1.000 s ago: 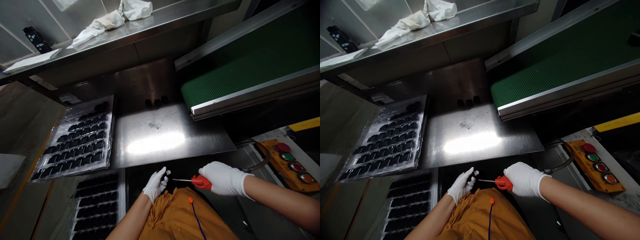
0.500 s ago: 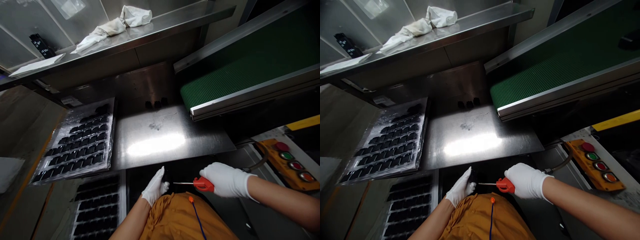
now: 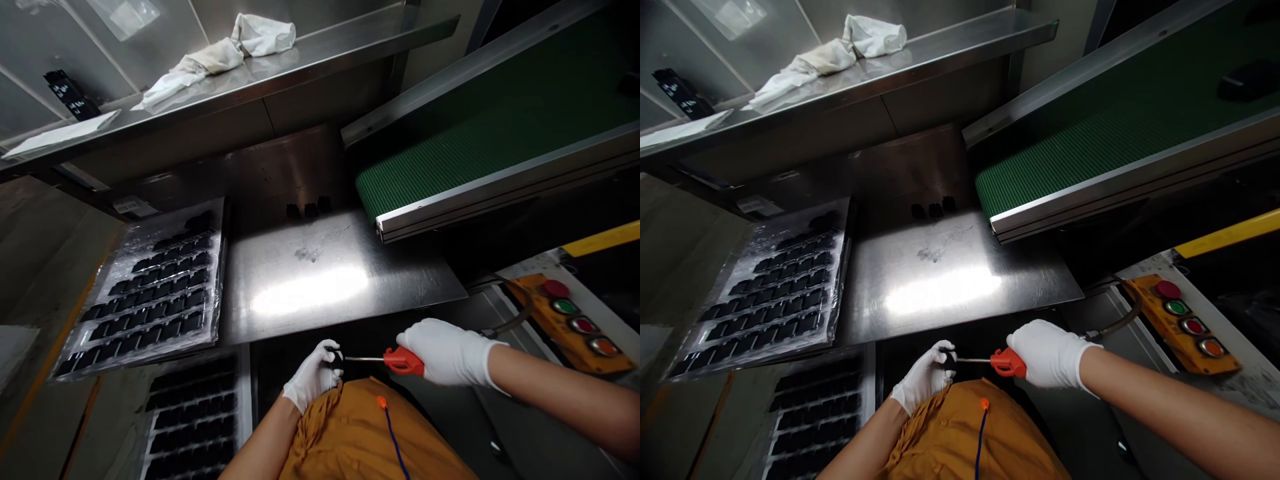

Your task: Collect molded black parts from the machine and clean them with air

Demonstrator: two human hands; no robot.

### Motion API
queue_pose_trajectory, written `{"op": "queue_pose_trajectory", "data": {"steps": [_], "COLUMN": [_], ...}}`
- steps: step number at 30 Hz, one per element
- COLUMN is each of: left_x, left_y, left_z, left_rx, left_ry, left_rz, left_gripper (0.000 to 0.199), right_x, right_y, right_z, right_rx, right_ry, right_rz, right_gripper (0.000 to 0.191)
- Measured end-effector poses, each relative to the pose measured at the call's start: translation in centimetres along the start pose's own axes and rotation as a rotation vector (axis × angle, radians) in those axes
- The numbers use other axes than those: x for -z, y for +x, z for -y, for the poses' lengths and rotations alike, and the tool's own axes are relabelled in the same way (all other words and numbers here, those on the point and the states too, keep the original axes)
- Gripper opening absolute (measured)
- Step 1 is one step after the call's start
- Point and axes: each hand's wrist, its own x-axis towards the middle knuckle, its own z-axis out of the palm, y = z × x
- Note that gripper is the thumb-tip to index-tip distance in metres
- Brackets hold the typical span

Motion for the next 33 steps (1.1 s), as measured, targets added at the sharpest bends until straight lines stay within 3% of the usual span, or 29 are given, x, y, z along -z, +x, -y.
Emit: {"op": "queue_pose_trajectory", "data": {"steps": [4,9,16,20,25,33], "left_x": [-0.2,-0.8,0.1,0.0,0.0,0.4], "left_y": [-0.6,-0.2,0.1,0.0,0.5,0.7], "left_z": [-0.5,-0.3,0.1,0.1,0.3,0.3], "left_rx": [-0.007,-0.109,-0.161,-0.192,-0.333,-0.480], "left_ry": [-0.042,0.139,0.151,0.301,0.679,0.771], "left_rz": [0.077,-0.029,-0.071,-0.065,-0.193,-0.184], "left_gripper": [0.039,0.028,0.038,0.045,0.052,0.061], "right_x": [0.2,0.1,0.5,0.9,1.2,1.9], "right_y": [0.0,-0.2,-0.1,0.2,0.2,0.3], "right_z": [0.0,0.3,0.1,-0.2,-0.3,-0.3], "right_rx": [0.019,0.037,0.002,-0.039,-0.016,-0.029], "right_ry": [-0.017,-0.001,0.006,-0.021,0.015,0.007], "right_rz": [0.004,0.020,0.047,0.039,0.076,0.058], "right_gripper": [0.011,0.011,0.012,0.014,0.013,0.012]}}
